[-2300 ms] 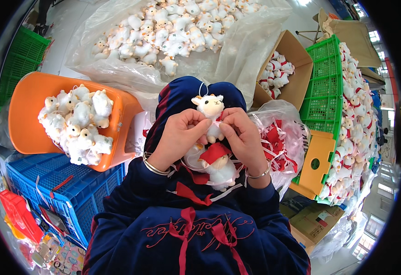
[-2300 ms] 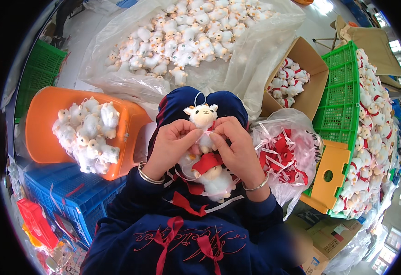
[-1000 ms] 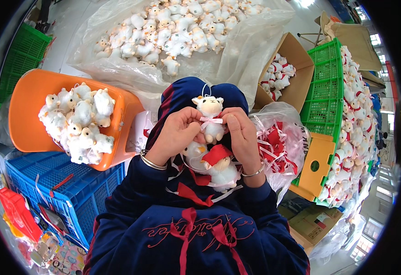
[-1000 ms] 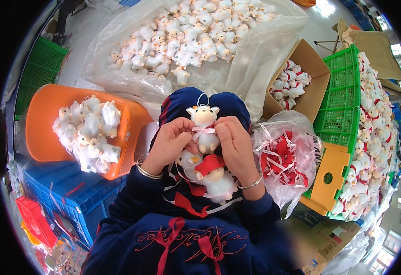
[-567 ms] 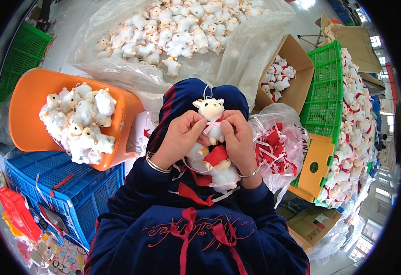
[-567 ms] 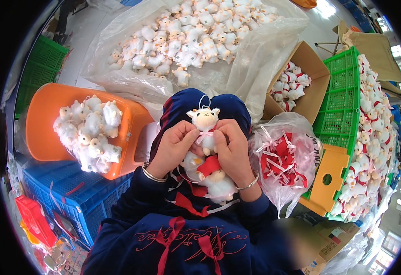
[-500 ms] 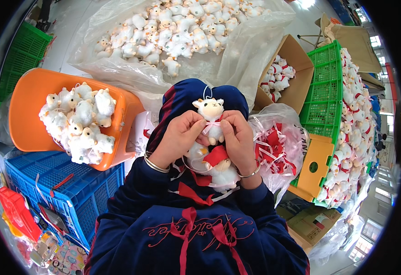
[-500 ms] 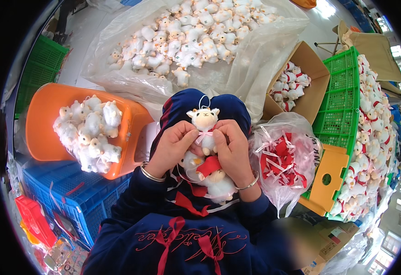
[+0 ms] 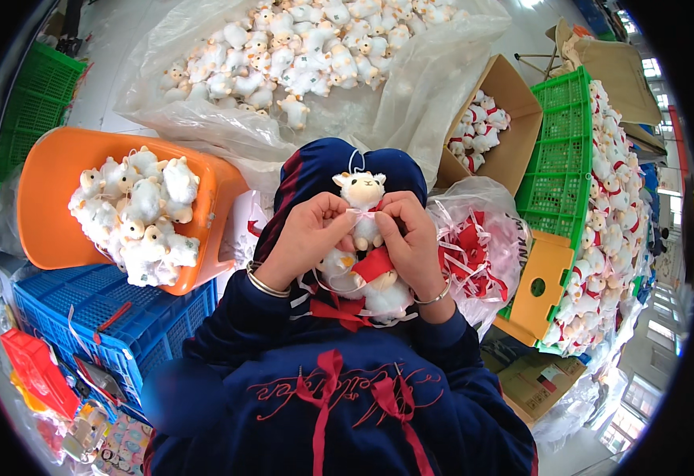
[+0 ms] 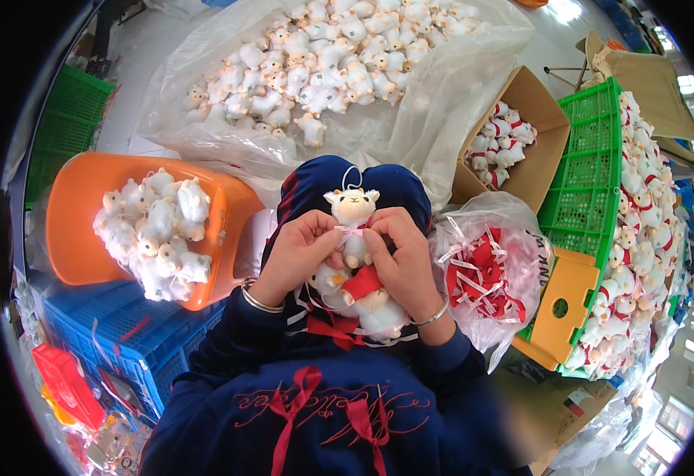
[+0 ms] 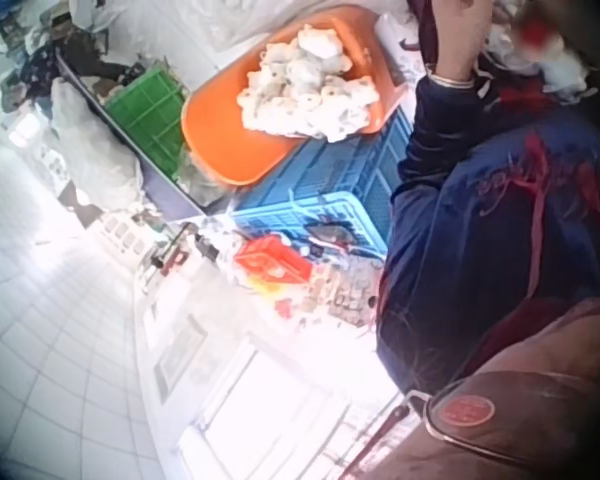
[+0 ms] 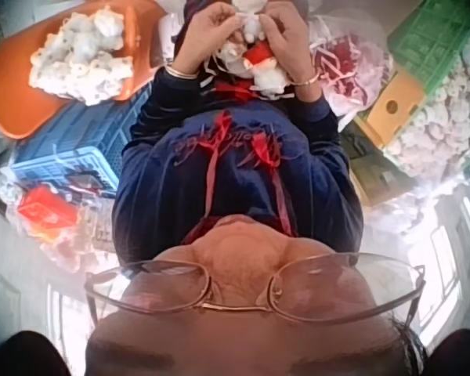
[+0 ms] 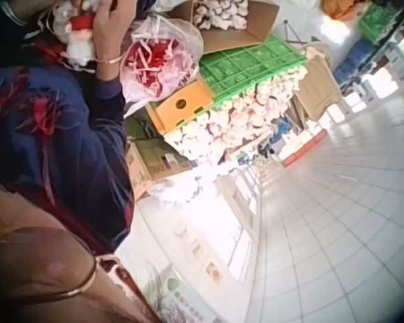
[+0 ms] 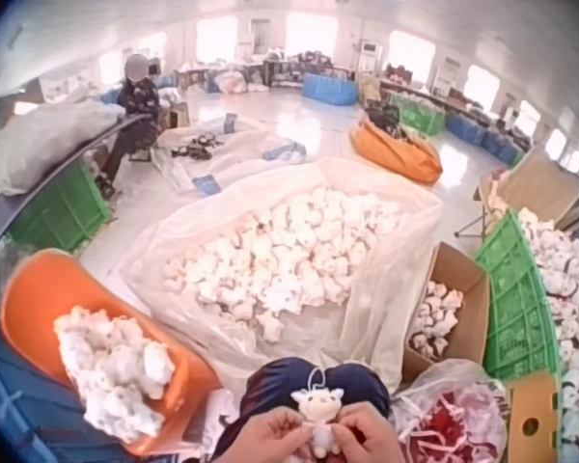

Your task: The person sits on the floor and ties pink ribbons around the necks of small white plush toys. They pick up each toy, wrap the ribbon, and adjust the bow before placing the finished toy into a nearby container.

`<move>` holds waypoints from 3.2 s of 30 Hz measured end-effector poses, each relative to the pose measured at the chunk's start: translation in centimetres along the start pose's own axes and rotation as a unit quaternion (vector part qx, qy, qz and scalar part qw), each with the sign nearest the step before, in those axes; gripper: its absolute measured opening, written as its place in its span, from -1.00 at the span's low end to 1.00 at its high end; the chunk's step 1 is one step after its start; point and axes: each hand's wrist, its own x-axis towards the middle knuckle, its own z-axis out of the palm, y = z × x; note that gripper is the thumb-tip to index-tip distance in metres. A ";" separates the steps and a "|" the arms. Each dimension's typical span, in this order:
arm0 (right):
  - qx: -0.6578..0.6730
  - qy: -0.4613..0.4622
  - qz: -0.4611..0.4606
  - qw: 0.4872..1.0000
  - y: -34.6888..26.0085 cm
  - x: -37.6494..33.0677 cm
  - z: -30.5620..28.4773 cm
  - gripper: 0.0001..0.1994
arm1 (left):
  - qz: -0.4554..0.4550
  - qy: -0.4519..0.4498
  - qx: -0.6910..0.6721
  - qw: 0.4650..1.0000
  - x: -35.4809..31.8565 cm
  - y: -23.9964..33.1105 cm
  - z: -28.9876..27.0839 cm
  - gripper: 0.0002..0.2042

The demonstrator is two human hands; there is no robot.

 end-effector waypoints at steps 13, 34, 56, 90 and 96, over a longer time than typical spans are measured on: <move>-0.131 -0.059 -0.088 0.986 -1.9 3.3 -1.2 -0.86 | 0.017 -0.014 0.019 1.000 1.5 0.8 0.9 -0.88; -0.064 -0.112 0.054 0.990 -0.9 5.8 -2.6 -0.92 | 0.018 0.035 0.032 0.999 2.8 1.1 1.5 -0.86; -0.107 -0.166 0.043 0.979 -1.8 6.9 -3.1 -0.92 | 0.048 0.029 0.021 0.998 2.7 0.5 1.6 -0.91; -0.195 -0.090 -0.163 0.963 0.5 5.0 -0.7 -0.89 | 0.104 0.090 0.177 0.975 2.7 -0.3 1.4 -0.89; -0.199 -0.110 -0.186 0.956 0.3 4.3 -1.2 -0.85 | 0.016 -0.013 0.086 0.996 2.3 1.1 0.0 -0.86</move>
